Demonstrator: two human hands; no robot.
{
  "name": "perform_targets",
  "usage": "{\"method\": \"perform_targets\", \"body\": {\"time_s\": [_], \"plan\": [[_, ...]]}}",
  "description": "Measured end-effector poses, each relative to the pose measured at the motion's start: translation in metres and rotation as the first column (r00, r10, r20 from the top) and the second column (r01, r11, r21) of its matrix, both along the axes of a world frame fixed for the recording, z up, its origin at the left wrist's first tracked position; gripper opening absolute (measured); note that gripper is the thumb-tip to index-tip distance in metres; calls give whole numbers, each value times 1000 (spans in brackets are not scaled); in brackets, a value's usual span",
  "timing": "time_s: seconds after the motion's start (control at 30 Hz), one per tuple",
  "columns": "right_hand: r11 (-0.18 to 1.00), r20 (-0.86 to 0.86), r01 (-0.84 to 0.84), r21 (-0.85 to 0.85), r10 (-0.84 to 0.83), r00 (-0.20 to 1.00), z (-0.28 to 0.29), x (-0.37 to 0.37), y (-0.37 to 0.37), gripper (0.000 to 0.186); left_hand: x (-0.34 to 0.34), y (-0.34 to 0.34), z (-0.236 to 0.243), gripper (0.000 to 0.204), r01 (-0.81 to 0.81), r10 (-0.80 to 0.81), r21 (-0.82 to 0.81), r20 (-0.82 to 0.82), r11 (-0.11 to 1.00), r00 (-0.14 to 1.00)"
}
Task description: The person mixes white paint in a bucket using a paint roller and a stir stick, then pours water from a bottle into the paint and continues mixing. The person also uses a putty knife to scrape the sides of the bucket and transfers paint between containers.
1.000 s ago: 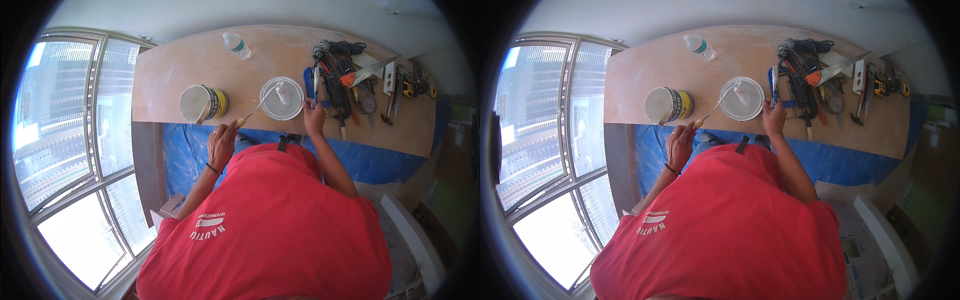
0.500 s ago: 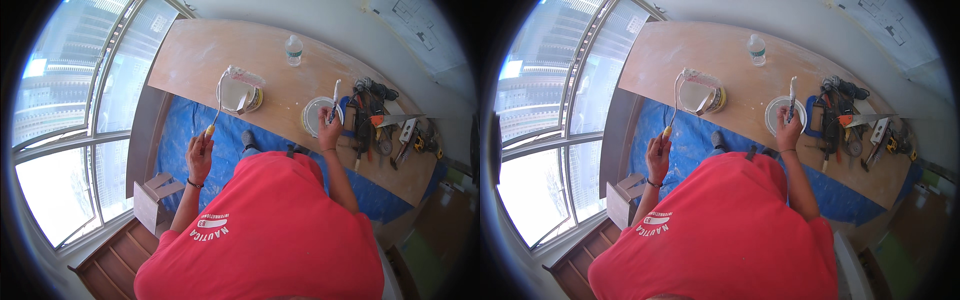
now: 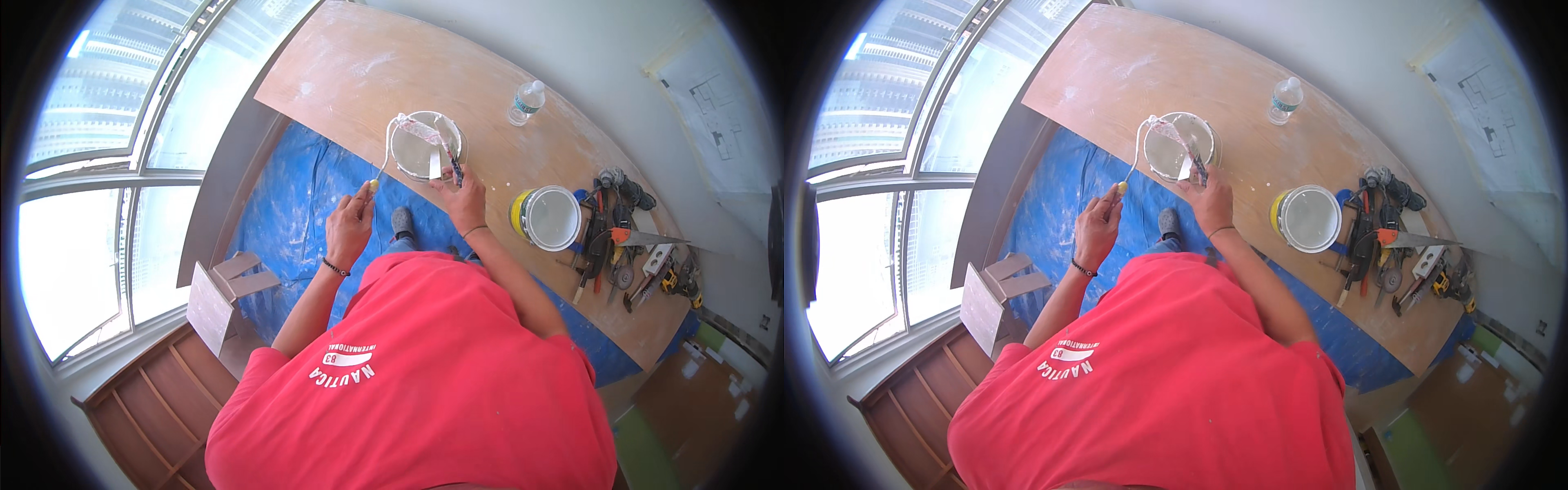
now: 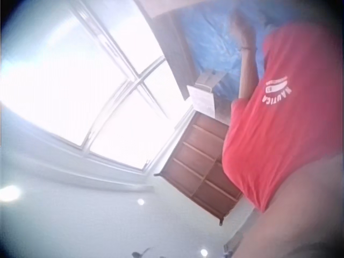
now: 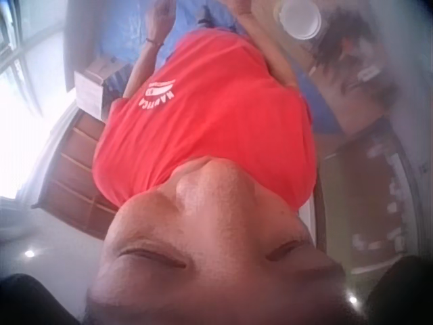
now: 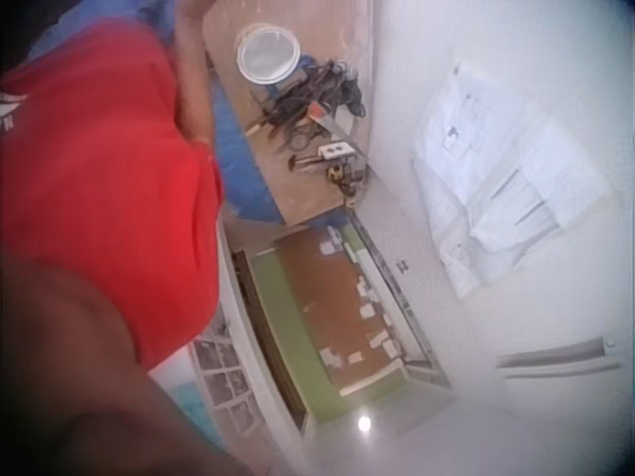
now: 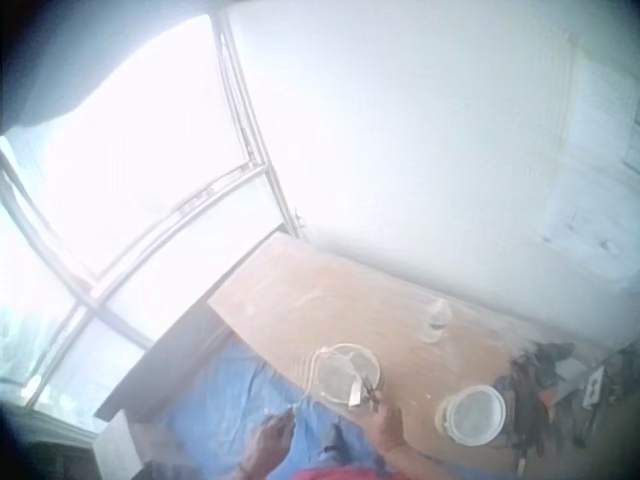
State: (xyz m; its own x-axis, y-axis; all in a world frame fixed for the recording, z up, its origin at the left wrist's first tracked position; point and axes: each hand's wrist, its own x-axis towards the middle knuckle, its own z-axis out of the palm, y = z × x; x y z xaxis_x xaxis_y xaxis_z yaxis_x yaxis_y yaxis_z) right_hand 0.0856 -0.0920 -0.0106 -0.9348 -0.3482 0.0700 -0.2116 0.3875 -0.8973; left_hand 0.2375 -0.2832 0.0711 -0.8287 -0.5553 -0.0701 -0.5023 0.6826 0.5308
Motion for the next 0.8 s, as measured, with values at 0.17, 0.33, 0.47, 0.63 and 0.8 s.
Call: {"method": "perform_targets", "body": {"time_s": [0.17,0.33,0.47,0.63,0.8], "plan": [[997,9,40,62,-40,999,-9,0,-7,36,-13,9,-13,41,-8,5,43,65,999,998],[999,37,23,32,-24,999,-12,0,-9,34,-18,-3,-16,40,12,-13,16,52,1000,999],[1000,21,25,6,-25,999,-13,1,-11,33,-16,-15,-8,38,29,-30,17,51,999,998],[999,46,48,26,-49,998,-11,-4,-10,32,-14,-21,1,36,47,-47,-8,24,999,999],[999,61,47,-5,-47,997,-8,-7,-10,33,-14,-35,2,35,13,-12,-18,65,1000,998]]}}
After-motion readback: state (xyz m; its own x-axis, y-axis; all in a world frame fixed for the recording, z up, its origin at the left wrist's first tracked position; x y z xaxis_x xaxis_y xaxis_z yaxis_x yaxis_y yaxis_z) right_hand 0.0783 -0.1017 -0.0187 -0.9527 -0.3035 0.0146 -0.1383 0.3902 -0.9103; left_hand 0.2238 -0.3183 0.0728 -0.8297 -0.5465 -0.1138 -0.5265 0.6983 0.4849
